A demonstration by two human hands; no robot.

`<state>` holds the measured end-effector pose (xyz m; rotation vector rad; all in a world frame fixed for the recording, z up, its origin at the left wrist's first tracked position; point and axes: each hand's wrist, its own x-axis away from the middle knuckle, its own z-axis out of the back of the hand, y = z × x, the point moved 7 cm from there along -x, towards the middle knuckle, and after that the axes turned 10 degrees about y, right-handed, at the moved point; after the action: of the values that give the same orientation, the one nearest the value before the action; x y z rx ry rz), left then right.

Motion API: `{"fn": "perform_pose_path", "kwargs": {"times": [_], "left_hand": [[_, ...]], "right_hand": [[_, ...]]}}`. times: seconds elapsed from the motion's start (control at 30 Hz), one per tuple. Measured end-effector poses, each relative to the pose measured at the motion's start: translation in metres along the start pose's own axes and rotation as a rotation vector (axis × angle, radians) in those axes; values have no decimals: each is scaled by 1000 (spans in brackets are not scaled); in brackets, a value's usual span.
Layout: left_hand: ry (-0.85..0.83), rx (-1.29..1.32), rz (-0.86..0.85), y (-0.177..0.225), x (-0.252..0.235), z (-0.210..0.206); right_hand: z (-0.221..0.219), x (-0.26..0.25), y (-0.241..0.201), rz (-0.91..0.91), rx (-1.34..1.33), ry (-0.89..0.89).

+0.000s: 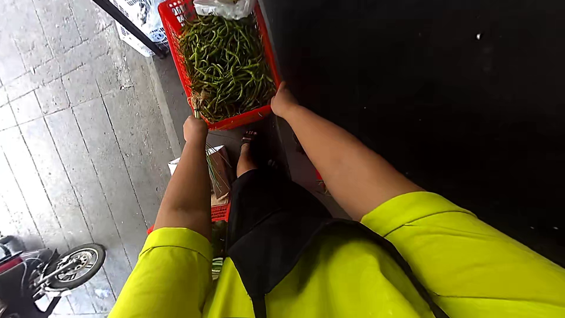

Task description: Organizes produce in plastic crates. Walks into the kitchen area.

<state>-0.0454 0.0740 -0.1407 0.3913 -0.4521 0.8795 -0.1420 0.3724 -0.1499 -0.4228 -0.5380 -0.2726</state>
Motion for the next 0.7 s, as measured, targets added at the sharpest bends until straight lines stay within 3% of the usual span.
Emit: {"fn": "perform_pose_path", "kwargs": {"times": [0.37,0.7], "left_hand": [[-53,168,82,-37,71,-51],[-69,71,-19,-85,76,-42]], "right_hand": [[9,-5,25,116,84,15],[-38,77,72,-22,-39,26]]}}
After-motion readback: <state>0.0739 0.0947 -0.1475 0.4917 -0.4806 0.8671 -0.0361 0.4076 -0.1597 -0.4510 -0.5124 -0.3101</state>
